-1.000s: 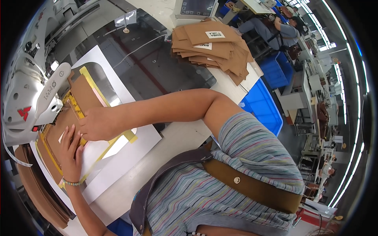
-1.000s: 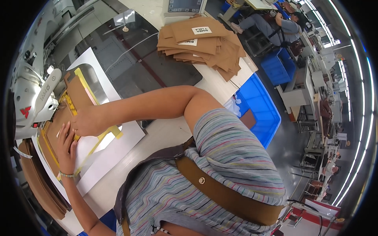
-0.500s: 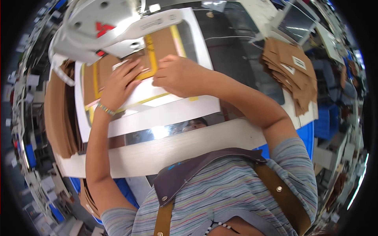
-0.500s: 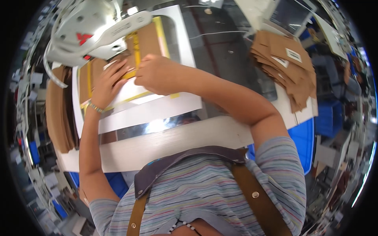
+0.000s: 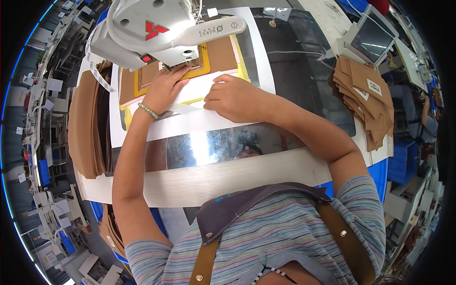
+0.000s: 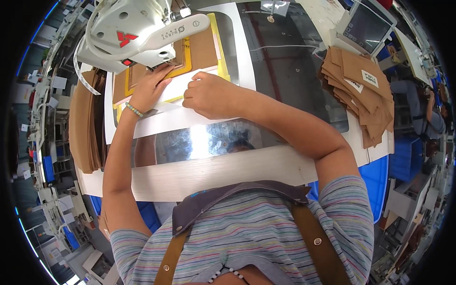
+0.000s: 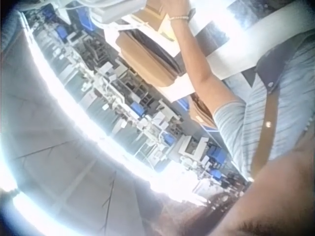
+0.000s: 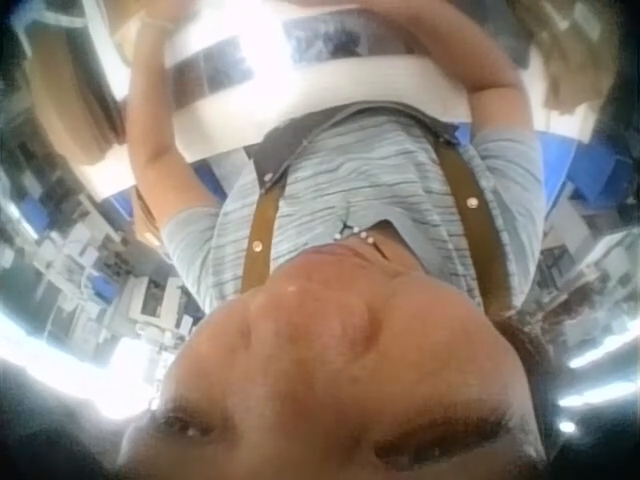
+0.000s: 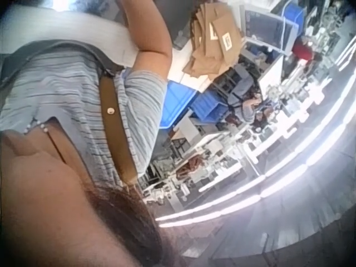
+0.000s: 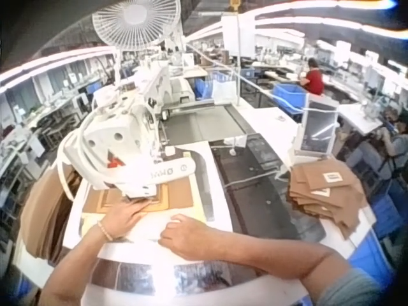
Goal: Positioning and stamping leather pieces using an industrial machine.
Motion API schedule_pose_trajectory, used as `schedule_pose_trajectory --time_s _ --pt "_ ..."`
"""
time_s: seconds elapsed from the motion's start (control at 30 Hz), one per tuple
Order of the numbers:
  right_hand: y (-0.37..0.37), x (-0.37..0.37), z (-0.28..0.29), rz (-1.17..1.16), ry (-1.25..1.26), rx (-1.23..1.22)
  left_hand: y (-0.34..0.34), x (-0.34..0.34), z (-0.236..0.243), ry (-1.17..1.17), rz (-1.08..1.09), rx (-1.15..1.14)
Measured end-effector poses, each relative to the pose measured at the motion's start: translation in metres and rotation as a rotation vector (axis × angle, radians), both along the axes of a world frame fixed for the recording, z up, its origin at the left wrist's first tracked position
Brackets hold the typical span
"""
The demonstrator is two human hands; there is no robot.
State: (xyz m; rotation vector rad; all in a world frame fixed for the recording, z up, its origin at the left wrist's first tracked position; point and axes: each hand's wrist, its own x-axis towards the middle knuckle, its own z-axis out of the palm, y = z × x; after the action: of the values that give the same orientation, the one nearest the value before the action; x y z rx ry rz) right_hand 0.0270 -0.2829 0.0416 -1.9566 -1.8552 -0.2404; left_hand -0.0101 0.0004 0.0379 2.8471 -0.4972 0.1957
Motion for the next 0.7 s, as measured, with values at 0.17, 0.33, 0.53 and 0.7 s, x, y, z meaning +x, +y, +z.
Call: schedule_pose_trajectory --time_s 0.17,0.33,0.53,0.7 --pt "-0.005 0.000 -0.007 0.005 -0.020 0.058 0.000 -0.011 0.004 0.113 0.062 -0.182" --pt "-0.012 0.018 0.000 -0.109 -0.143 0.040 0.063 -0.017 -0.011 -0.160 0.079 -0.154" --pt "-0.060 0.012 0.026 -0.288 -0.154 -0.061 0.151 -0.038 -0.020 -0.129 0.305 -0.027" --pt "-0.104 -0.036 0.021 -0.232 0.069 -0.266 0.195 -0.044 -0.042 -0.119 0.456 0.066"
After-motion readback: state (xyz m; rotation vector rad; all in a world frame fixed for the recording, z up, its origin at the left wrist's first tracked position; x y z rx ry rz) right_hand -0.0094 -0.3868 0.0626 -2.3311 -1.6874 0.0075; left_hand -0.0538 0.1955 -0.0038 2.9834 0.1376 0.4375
